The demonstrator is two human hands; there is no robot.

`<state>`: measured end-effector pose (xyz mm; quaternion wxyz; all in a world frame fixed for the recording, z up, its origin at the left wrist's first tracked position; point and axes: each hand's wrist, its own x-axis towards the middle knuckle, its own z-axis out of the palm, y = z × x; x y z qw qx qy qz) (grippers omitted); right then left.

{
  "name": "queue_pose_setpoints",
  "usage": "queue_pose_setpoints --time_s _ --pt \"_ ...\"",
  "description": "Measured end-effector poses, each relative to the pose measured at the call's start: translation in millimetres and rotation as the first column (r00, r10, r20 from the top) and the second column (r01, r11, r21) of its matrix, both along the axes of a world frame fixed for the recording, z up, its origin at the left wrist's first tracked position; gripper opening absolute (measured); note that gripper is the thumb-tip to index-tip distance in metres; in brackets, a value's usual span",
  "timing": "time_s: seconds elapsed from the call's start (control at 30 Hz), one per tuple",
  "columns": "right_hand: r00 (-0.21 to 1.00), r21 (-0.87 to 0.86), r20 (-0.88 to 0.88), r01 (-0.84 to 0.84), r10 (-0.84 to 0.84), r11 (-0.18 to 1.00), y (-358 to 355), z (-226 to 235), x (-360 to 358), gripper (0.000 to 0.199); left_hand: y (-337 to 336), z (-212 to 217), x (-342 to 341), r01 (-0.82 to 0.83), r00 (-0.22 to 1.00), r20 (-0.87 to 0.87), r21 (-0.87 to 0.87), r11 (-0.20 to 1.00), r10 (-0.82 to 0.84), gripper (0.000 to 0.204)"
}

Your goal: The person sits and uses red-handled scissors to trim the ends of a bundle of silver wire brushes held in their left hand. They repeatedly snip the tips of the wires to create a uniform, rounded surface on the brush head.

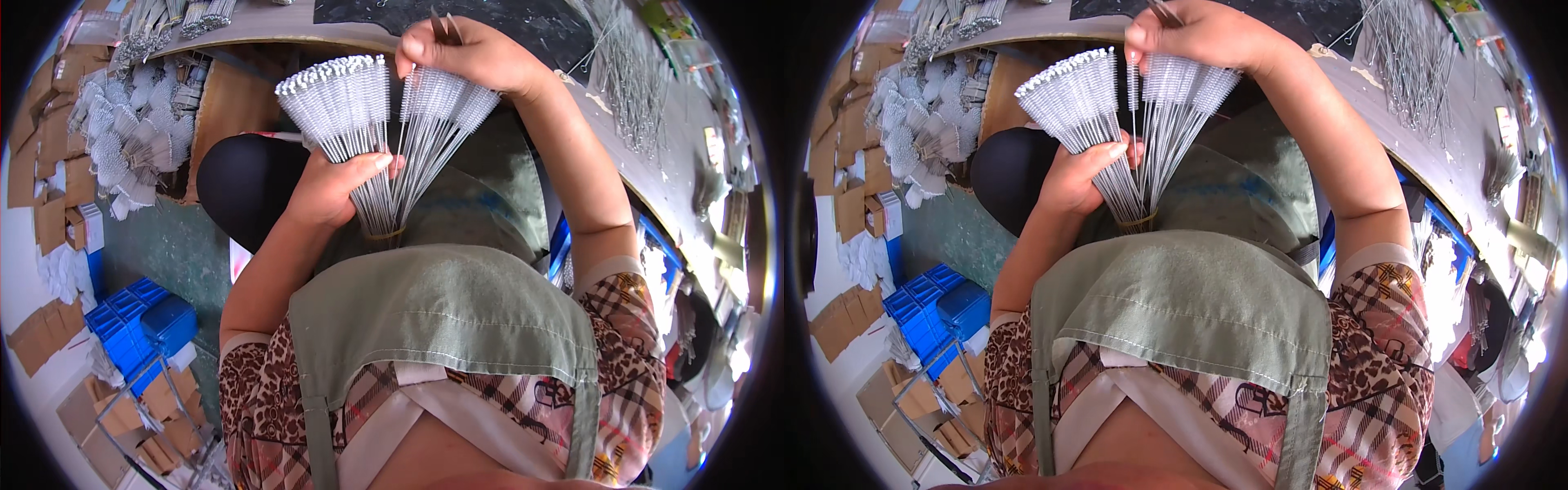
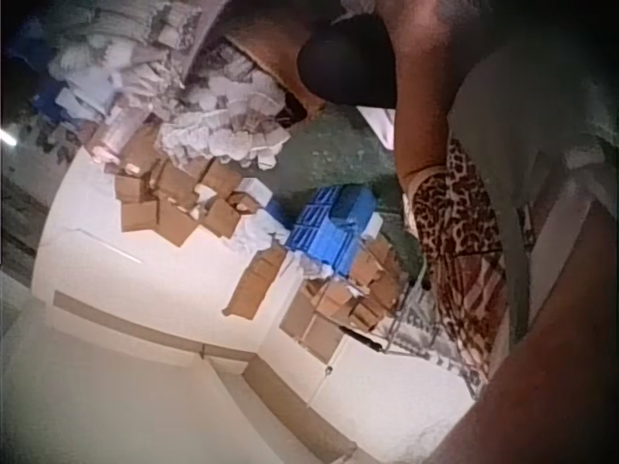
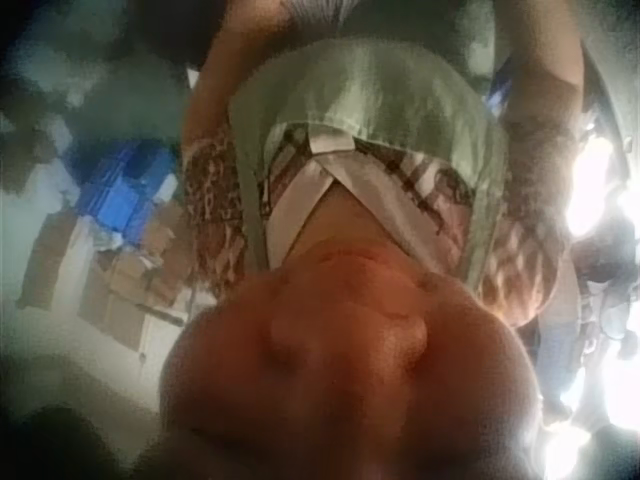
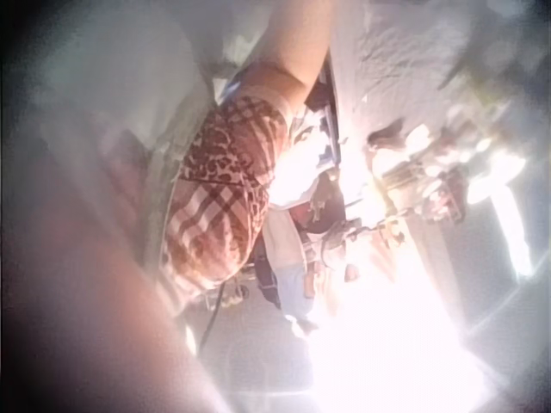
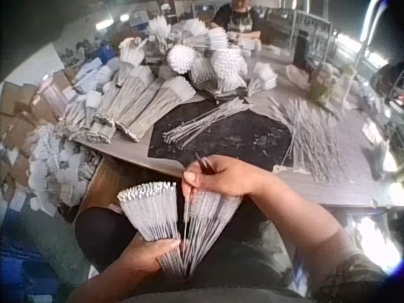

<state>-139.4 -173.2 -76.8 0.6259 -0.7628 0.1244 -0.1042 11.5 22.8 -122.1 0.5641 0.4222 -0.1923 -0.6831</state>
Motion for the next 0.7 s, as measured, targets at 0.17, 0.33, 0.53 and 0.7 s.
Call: queue_pose_setpoints --time_s 0.17,0.33,0.53,0.7 --pt "0.974 -0.066 0.026 0.226 -0.225 0.972 -10 26 22 0.051 -5 1 -6 0.021 0.999 -0.034 0.032 0.999 -0.02 0.018" --pt "0.968 -0.307 0.056 0.248 -0.243 0.919 0 7 47 0.061 -4 -1 -8 0.037 0.999 0.004 0.008 0.999 -0.038 0.02" --pt "0.994 0.0 0.037 -0.105 0.105 0.994 -2 -19 23 0.036 5 -10 -9 -0.018 1.0 0.022 0.031 0.999 0.017 0.018" --pt "0.999 0.138 -0.002 -0.047 0.048 0.989 7 -2 17 0.028 2 -3 -10 -0.073 0.997 0.005 0.079 0.994 0.073 0.022"
